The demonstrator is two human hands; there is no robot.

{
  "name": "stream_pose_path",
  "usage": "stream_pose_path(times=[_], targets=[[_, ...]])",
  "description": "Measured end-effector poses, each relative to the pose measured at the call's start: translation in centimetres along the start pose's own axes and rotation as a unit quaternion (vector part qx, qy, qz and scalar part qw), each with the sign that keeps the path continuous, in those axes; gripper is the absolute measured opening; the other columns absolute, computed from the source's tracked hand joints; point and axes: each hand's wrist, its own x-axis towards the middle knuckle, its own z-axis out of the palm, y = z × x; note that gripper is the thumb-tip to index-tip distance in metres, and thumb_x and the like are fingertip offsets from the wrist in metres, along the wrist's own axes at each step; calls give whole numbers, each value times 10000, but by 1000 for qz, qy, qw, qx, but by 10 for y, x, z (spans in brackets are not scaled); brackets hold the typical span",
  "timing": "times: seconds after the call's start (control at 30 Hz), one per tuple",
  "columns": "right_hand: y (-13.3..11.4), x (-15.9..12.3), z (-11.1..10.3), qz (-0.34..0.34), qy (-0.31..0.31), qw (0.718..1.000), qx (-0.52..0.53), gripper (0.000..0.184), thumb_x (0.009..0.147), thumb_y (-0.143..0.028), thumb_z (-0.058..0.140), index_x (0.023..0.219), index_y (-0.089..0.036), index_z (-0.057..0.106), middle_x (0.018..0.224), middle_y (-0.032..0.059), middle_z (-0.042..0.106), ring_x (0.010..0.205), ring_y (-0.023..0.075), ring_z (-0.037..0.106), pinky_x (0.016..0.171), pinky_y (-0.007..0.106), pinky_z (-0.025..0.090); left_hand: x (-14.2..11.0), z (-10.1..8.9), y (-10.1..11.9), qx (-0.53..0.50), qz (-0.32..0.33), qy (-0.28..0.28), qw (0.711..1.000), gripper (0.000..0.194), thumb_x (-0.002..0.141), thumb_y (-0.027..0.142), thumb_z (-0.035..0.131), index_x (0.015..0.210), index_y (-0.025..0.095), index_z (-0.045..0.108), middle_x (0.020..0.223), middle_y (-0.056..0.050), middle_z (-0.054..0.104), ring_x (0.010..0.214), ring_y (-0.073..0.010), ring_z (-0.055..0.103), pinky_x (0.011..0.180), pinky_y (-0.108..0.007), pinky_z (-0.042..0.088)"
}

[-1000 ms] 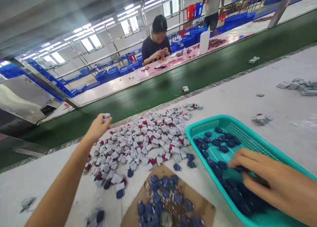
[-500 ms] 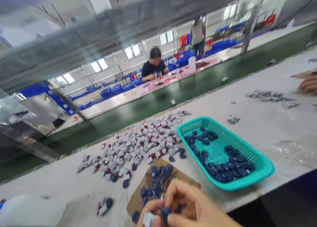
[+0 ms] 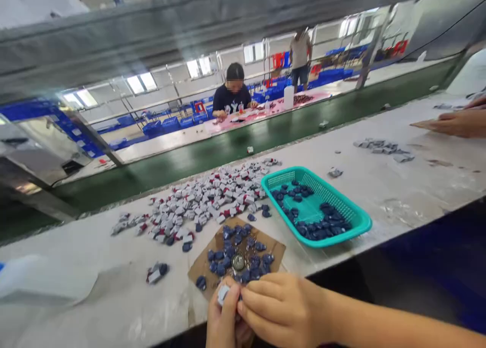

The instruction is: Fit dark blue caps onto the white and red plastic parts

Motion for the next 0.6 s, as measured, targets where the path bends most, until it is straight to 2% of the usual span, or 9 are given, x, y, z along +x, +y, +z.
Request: stream_pose_path(times=[0.07, 0.13, 0.23, 0.3, 0.37, 0.4, 0.47, 0.53, 0.6], targets=[[1, -1, 11, -19, 14, 1000, 0, 218, 910, -92, 412, 1018, -92, 601, 774, 123, 702, 745, 224, 678, 629, 315, 569, -6, -1, 3, -38, -24, 7, 999, 584, 544, 617, 790, 579, 180, 404, 416, 115, 272, 332, 2, 171, 342, -132, 156], [0, 0, 20, 15, 44, 999, 20, 166, 847, -72, 468, 960, -135, 571, 739, 95, 676, 684, 195, 652, 573, 283, 549, -11, -3, 7, -81, -14, 25, 996, 549, 577, 559, 803, 584, 168, 419, 433, 109, 305, 343, 7, 184, 351, -119, 161], [0, 2, 27, 171, 104, 976, 86, 190, 778, -72, 498, 921, -195, 513, 771, 52, 634, 605, 126, 594, 506, 217, 509, -18, -11, 11, -173, 17, 53, 983, 493, 609, 567, 769, 600, 158, 496, 502, 72, 396, 384, -15, 274, 361, -122, 209], [2, 4, 27, 287, 98, 942, 143, 138, 790, -108, 506, 891, -202, 512, 787, 34, 621, 571, 94, 566, 492, 190, 494, -21, -18, 10, -198, 15, 64, 978, 472, 611, 600, 745, 646, 164, 568, 545, 56, 427, 405, -31, 303, 354, -131, 213], [3, 6, 25, 391, 58, 896, 203, 24, 820, -186, 530, 843, -191, 536, 746, 17, 607, 545, 82, 541, 479, 177, 479, -22, -22, 8, -139, 18, 81, 987, 455, 610, 594, 753, 717, 168, 634, 555, 59, 420, 403, -30, 282, 349, -136, 184], [3, 7, 24, 432, 35, 871, 231, 55, 830, -237, 543, 822, -183, 550, 727, 15, 601, 554, 86, 542, 484, 179, 478, -22, -22, 7, -84, 37, 94, 991, 444, 610, 575, 766, 768, 172, 665, 561, 59, 423, 411, -32, 289, 360, -140, 197], [2, 10, 22, 478, -6, 831, 284, 153, 839, -318, 558, 811, -170, 579, 718, 18, 598, 572, 95, 545, 498, 186, 480, -21, -19, 6, 36, 100, 114, 988, 404, 627, 511, 786, 851, 184, 702, 598, 37, 485, 471, -58, 390, 431, -163, 310], [-1, 11, 20, 482, -38, 815, 320, 199, 850, -351, 551, 810, -163, 602, 725, 24, 608, 580, 101, 553, 501, 190, 482, -19, -15, 6, 125, 160, 113, 973, 288, 685, 435, 760, 834, 194, 708, 674, -4, 578, 608, -117, 520, 580, -214, 414], [-3, 10, 19, 473, -52, 820, 318, 216, 865, -357, 546, 841, -163, 636, 741, 29, 627, 574, 102, 564, 505, 194, 491, -16, -11, 8, 180, 182, 102, 961, 172, 748, 370, 699, 747, 199, 682, 700, -19, 612, 675, -155, 560, 646, -251, 421]])
